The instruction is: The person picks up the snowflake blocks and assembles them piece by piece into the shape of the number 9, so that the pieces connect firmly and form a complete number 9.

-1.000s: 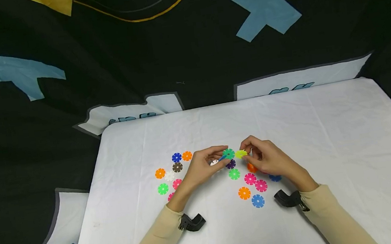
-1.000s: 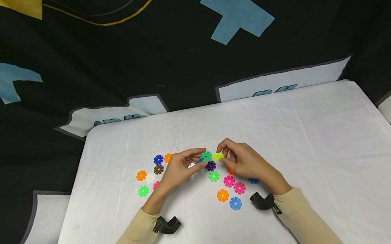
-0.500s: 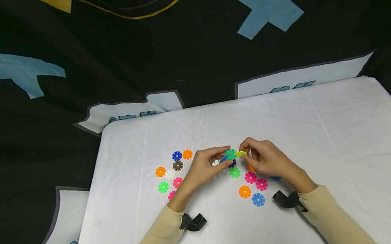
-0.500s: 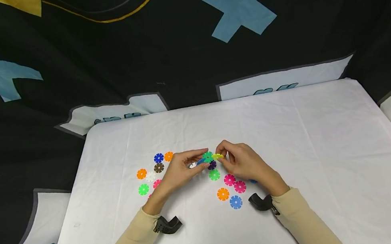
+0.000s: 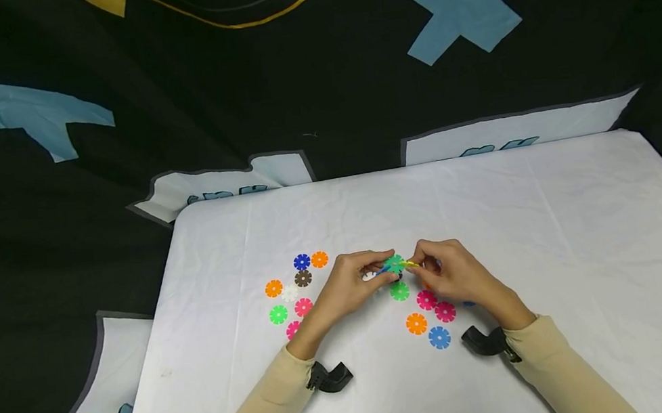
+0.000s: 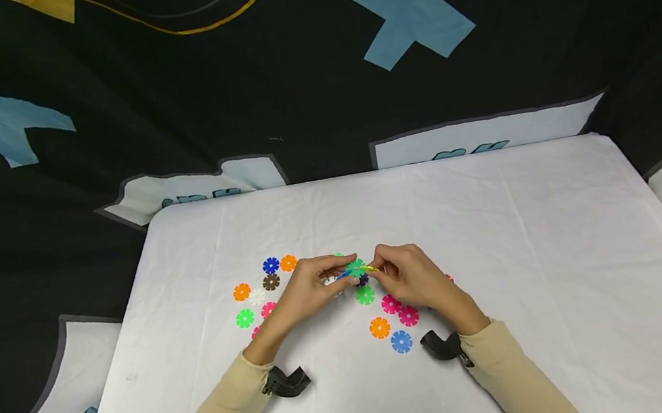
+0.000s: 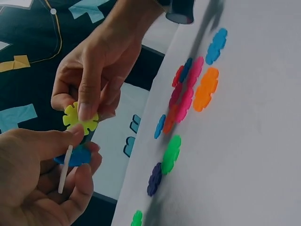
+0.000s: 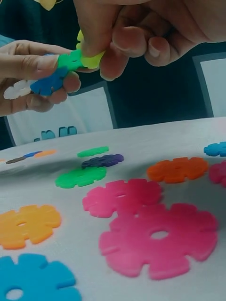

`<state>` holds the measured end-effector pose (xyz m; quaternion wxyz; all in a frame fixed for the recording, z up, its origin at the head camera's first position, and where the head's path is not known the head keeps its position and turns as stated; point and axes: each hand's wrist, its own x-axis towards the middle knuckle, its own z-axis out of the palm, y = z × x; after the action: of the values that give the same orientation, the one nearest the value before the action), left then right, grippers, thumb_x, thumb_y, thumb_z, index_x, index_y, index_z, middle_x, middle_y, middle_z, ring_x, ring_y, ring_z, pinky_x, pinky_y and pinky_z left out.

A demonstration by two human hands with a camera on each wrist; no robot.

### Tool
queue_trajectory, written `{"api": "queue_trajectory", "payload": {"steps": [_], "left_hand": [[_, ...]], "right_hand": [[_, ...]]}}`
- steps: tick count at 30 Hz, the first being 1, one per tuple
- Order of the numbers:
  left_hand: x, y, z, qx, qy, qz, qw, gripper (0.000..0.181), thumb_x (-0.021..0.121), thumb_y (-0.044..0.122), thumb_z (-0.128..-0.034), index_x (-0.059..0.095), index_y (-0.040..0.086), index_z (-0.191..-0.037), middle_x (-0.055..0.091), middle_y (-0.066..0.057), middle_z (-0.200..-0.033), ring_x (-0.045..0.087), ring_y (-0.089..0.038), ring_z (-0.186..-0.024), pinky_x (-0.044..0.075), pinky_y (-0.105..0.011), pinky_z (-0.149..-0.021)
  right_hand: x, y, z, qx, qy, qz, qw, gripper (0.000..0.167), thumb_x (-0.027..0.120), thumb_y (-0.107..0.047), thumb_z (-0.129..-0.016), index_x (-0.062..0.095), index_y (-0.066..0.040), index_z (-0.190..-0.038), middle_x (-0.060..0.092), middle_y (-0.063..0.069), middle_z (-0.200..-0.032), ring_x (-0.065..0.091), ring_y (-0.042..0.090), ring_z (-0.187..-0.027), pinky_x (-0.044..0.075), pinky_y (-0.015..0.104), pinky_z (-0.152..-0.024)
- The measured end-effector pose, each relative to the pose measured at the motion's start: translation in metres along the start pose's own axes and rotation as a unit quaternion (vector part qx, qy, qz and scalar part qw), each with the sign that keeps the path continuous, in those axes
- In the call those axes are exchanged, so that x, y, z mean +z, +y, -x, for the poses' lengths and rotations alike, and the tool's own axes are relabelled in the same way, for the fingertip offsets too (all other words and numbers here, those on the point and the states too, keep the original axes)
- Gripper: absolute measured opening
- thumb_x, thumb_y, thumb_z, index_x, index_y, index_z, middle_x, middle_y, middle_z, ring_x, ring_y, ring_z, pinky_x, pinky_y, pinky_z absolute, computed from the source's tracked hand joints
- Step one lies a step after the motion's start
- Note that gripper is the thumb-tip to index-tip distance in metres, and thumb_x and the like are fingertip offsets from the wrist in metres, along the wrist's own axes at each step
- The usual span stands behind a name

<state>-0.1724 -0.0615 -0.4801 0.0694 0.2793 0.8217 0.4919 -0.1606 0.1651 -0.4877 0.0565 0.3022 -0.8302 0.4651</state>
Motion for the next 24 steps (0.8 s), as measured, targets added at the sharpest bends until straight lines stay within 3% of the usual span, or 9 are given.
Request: {"api": "queue_trajectory", "payload": {"steps": [8, 12, 17, 24], "left_hand": [[-0.001, -0.001, -0.001, -0.021, -0.009, 0.040, 0.9989, 0.034, 0.076, 0.015, -0.0862, 0.070, 0.004, -0.118, 0.073, -0.009, -0.108, 0.068, -0.015, -0.088, 0.056, -0.022, -0.084], [-0.003, -0.001, -0.001, -0.028, -0.008, 0.051, 0.9983, 0.035, 0.075, 0.017, -0.0872, 0.069, 0.006, -0.120, 0.073, -0.007, -0.103, 0.066, -0.013, -0.088, 0.055, -0.023, -0.085], [-0.007, -0.004, -0.003, -0.051, -0.002, 0.058, 0.9970, 0.036, 0.074, 0.019, -0.0887, 0.066, 0.008, -0.122, 0.070, -0.007, -0.103, 0.065, -0.015, -0.092, 0.054, -0.026, -0.090], [-0.013, -0.006, -0.003, -0.067, -0.002, 0.059, 0.9960, 0.042, 0.073, 0.019, -0.0891, 0.063, 0.005, -0.128, 0.067, -0.008, -0.109, 0.063, -0.017, -0.099, 0.052, -0.030, -0.094]], "right_hand": [[0.001, 0.000, 0.000, -0.004, 0.006, -0.019, 0.9998, 0.027, 0.076, 0.005, -0.080, 0.058, -0.015, -0.076, 0.048, -0.009, -0.058, 0.040, 0.001, -0.053, 0.038, 0.023, -0.046], [-0.007, 0.003, -0.002, 0.011, -0.007, -0.017, 0.9998, 0.022, 0.078, 0.001, -0.079, 0.062, -0.012, -0.088, 0.056, -0.006, -0.065, 0.043, 0.003, -0.055, 0.040, 0.023, -0.048], [-0.027, 0.014, 0.000, 0.060, -0.023, 0.004, 0.9979, 0.032, 0.080, -0.006, -0.080, 0.063, -0.008, -0.107, 0.063, -0.003, -0.081, 0.045, 0.005, -0.057, 0.041, 0.020, -0.050], [-0.052, 0.040, 0.013, 0.158, -0.028, 0.059, 0.9854, 0.030, 0.081, -0.008, -0.079, 0.066, -0.006, -0.105, 0.056, -0.001, -0.077, 0.047, 0.015, -0.062, 0.042, 0.021, -0.052]]}}
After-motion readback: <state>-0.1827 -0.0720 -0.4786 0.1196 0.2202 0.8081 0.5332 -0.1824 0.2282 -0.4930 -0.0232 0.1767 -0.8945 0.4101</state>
